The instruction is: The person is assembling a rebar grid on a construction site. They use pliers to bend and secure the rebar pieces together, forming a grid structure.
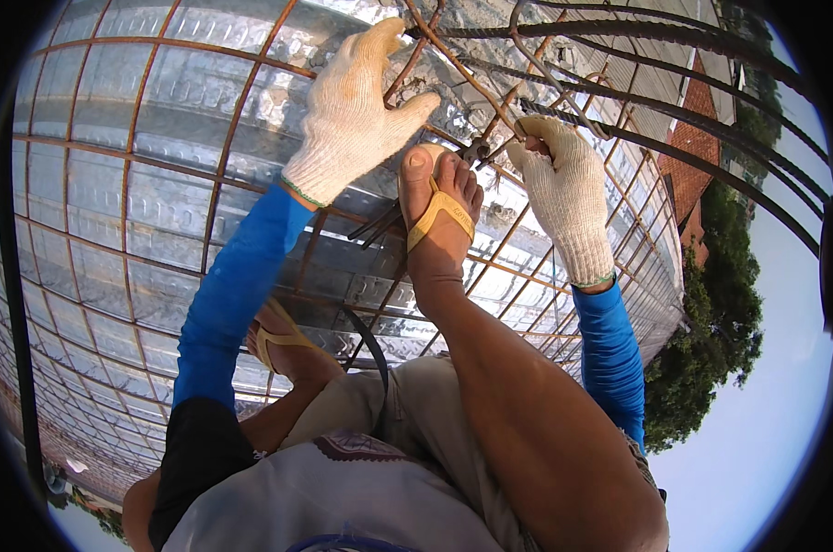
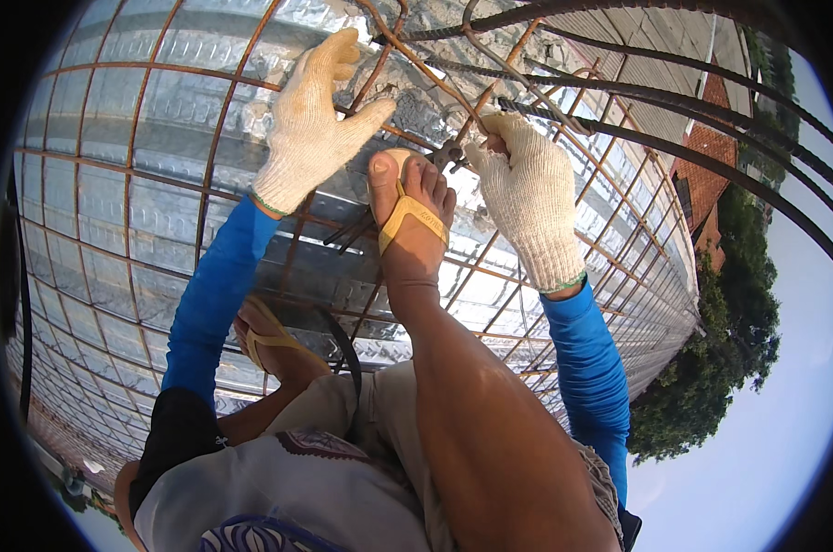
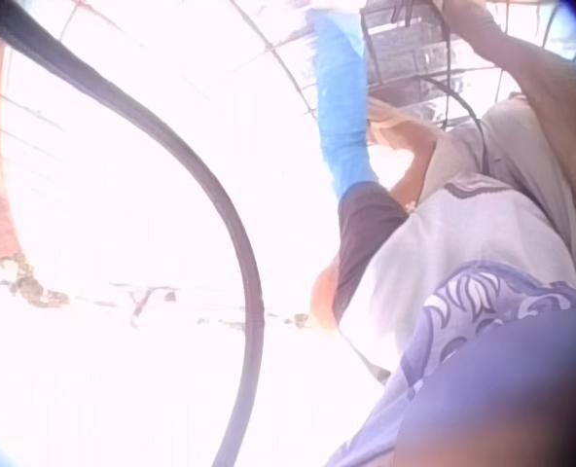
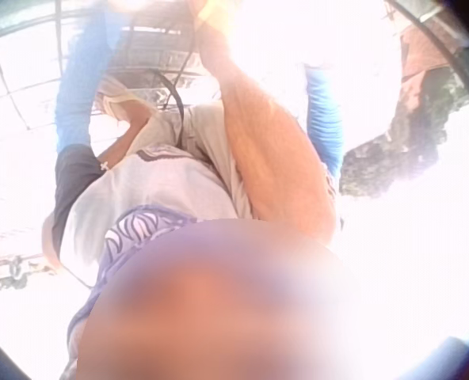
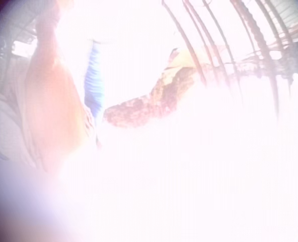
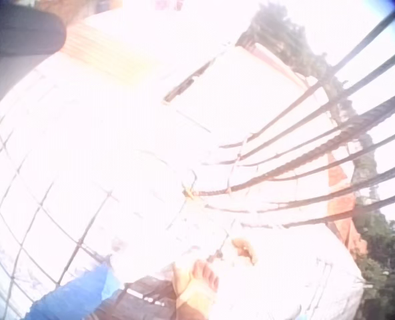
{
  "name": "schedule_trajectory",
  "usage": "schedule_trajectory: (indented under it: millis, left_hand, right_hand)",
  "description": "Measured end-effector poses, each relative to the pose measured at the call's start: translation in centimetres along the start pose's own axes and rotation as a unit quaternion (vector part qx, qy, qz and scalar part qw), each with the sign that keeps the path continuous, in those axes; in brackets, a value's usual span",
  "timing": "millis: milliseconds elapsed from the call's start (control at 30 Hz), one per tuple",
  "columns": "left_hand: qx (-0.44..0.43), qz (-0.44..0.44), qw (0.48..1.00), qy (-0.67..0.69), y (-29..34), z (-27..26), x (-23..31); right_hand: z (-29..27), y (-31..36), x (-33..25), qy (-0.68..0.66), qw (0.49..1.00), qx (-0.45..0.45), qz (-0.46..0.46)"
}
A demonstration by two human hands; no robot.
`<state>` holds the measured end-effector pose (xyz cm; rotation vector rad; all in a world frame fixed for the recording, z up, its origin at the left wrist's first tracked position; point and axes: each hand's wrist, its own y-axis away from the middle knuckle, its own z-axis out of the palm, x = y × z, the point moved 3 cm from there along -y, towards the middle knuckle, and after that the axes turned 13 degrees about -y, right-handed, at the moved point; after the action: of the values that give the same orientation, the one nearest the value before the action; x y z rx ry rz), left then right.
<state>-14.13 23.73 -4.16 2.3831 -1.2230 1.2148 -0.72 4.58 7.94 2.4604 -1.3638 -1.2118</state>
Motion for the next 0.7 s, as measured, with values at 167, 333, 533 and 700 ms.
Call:
schedule_trajectory:
  millis: [167, 333, 533, 700]
  left_hand:
    - [-0.047, -0.004, 0.994, -0.096, -2.1, 0.7, -1.4]
    - [-0.091, -0.016, 0.987, -0.128, -4.2, 2.4, -2.5]
    - [-0.129, -0.06, 0.984, -0.111, -4.5, 2.1, -2.5]
    - [-0.14, -0.069, 0.98, -0.121, -4.3, 2.4, -2.0]
  right_hand:
    - [2.5, 0.0, 1.2, 0.012, 0.999, 0.013, 0.047]
    - [12.1, 1.9, 2.1, 0.034, 0.993, 0.078, 0.083]
    - [17.6, 5.5, 2.4, 0.062, 0.983, 0.151, 0.079]
    - [17.2, 6.1, 2.7, 0.071, 0.982, 0.165, 0.065]
